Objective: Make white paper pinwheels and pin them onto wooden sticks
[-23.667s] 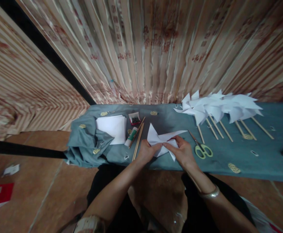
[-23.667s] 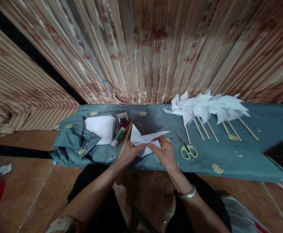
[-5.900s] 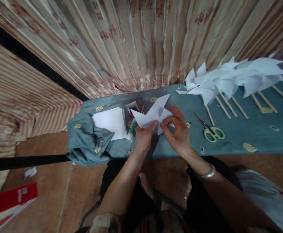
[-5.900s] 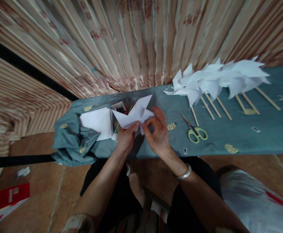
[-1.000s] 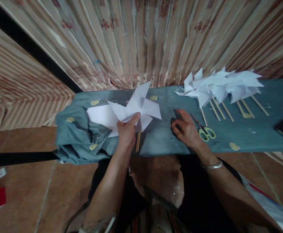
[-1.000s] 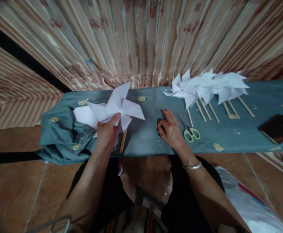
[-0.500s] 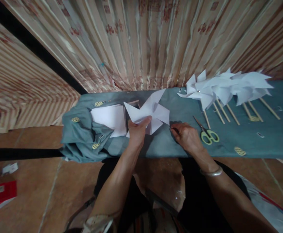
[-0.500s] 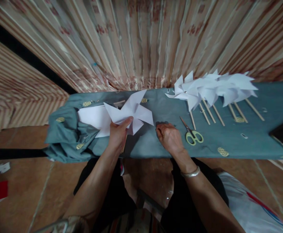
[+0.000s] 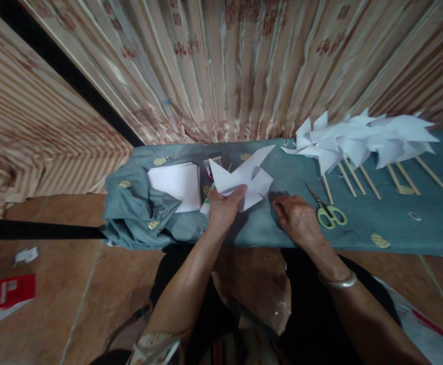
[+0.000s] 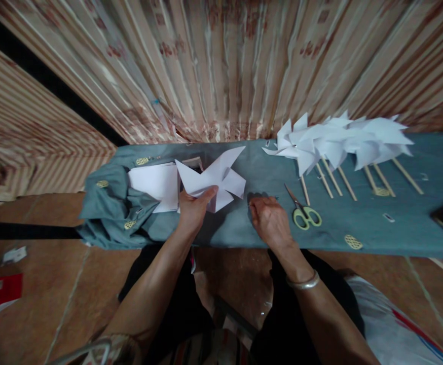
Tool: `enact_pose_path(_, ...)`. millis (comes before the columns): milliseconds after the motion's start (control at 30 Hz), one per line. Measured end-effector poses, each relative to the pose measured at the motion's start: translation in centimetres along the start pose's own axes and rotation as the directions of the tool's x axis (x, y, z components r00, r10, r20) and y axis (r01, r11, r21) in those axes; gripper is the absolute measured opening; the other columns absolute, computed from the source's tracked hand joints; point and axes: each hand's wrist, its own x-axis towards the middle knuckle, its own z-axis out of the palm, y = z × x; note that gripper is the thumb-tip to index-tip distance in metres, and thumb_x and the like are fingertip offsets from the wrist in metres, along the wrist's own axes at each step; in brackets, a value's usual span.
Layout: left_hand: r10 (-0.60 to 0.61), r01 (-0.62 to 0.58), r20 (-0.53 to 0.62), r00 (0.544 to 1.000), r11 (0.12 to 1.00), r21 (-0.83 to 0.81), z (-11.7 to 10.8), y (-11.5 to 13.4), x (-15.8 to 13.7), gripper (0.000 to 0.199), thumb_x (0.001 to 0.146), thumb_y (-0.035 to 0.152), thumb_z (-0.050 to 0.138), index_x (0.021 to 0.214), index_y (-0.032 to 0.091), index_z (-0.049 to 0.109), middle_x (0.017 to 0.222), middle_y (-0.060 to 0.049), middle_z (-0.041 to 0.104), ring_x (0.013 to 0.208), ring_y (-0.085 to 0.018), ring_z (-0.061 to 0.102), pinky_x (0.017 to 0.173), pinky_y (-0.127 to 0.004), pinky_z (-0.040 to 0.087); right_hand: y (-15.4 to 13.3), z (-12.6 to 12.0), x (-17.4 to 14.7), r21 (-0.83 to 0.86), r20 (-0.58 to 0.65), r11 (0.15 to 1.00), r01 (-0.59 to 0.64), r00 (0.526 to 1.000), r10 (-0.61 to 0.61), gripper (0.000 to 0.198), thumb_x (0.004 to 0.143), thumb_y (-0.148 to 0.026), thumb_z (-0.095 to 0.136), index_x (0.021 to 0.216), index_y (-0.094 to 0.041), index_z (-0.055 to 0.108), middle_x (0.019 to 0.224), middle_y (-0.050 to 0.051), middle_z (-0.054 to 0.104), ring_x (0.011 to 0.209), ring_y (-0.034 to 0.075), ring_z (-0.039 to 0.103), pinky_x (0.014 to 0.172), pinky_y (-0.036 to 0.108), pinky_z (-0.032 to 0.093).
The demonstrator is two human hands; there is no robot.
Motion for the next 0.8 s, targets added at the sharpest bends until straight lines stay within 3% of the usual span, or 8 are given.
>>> enact_pose_path(100, 0.021, -0.022, 0.019, 1.000, 1.000, 0.019, 0.1, -0.4, -0.2, 0.026, 0.055, 0.031, 0.084, 0.072, 0.015, 0.075, 0.074, -0.007, 0.077, 0.072, -0.023, 0.071, 0.069, -0.032, 0.056, 1.1, -0.6, -0.4, 0.134, -0.010, 0.985, -0.105, 0.994, 0.107, 0.020, 0.090, -0.023, 0.049, 0.086, -0.021, 0.069, 0.081, 0.010, 0.073, 0.079, 0.028, 0.067, 0.074, 0.039, 0.052)
enact_pose_path(200, 0.037, -0.038, 0.028, 0.999, 0.999, 0.034, 0.2, -0.7, -0.4, 0.025, 0.056, 0.030, 0.084, 0.076, 0.015, 0.076, 0.078, -0.007, 0.078, 0.076, -0.024, 0.072, 0.072, -0.033, 0.057, 2.0, -1.5, -0.5, 0.348, 0.012, 0.911, -0.221, 0.973, 0.231, 0.015, 0.088, -0.029, 0.056, 0.084, -0.024, 0.069, 0.082, 0.006, 0.073, 0.078, 0.026, 0.070, 0.077, 0.041, 0.055)
enact_pose_path(300, 0.045, -0.048, 0.061, 0.997, 0.997, 0.056, 0.3, -1.0, -0.7, 0.023, 0.059, 0.028, 0.084, 0.077, 0.016, 0.077, 0.082, -0.008, 0.079, 0.078, -0.024, 0.073, 0.074, -0.033, 0.057, 2.0, -2.7, -0.3, 0.595, -0.044, 0.782, -0.187, 0.964, 0.264, 0.012, 0.086, -0.035, 0.064, 0.085, -0.024, 0.069, 0.116, 0.008, 0.071, 0.108, 0.028, 0.068, 0.099, 0.048, 0.051)
enact_pose_path(367, 0.041, -0.048, 0.095, 0.995, 0.997, 0.068, 0.6, -1.2, -0.9, 0.021, 0.060, 0.028, 0.084, 0.077, 0.017, 0.077, 0.083, -0.008, 0.079, 0.078, -0.024, 0.073, 0.073, -0.033, 0.058, 1.4, -3.4, -0.1, 0.684, -0.075, 0.716, -0.140, 0.963, 0.260, 0.012, 0.086, -0.037, 0.068, 0.086, -0.025, 0.069, 0.141, 0.007, 0.058, 0.129, 0.029, 0.058, 0.111, 0.052, 0.043)
enact_pose_path(433, 0.038, -0.048, 0.119, 0.992, 0.995, 0.084, 1.1, -1.3, -1.3, 0.018, 0.061, 0.027, 0.084, 0.076, 0.019, 0.077, 0.081, -0.007, 0.079, 0.078, -0.025, 0.073, 0.072, -0.034, 0.058, 0.5, -3.9, 0.0, 0.700, -0.077, 0.702, -0.133, 0.963, 0.260, 0.012, 0.087, -0.037, 0.068, 0.086, -0.025, 0.069, 0.150, 0.005, 0.050, 0.138, 0.030, 0.049, 0.116, 0.055, 0.037)
enact_pose_path(600, 0.023, -0.040, 0.182, 0.983, 0.995, 0.092, 2.5, -0.6, -2.4, 0.009, 0.063, 0.024, 0.080, 0.071, 0.020, 0.076, 0.075, -0.004, 0.078, 0.074, -0.024, 0.072, 0.070, -0.033, 0.057, -1.2, -4.2, 0.4, 0.634, -0.070, 0.762, -0.132, 0.971, 0.227, 0.015, 0.089, -0.038, 0.065, 0.086, -0.024, 0.068, 0.157, 0.004, 0.042, 0.149, 0.032, 0.034, 0.122, 0.058, 0.027)
enact_pose_path(800, -0.048, 0.021, 0.198, 0.979, 0.990, 0.138, 3.2, 0.5, -2.9, 0.008, 0.063, 0.018, 0.080, 0.070, 0.019, 0.077, 0.075, -0.004, 0.077, 0.073, -0.022, 0.071, 0.068, -0.029, 0.056, -1.1, -3.9, 0.6, 0.620, -0.063, 0.770, -0.151, 0.968, 0.241, 0.012, 0.089, -0.037, 0.066, 0.086, -0.026, 0.070, 0.154, 0.003, 0.046, 0.149, 0.032, 0.034, 0.121, 0.059, 0.027)
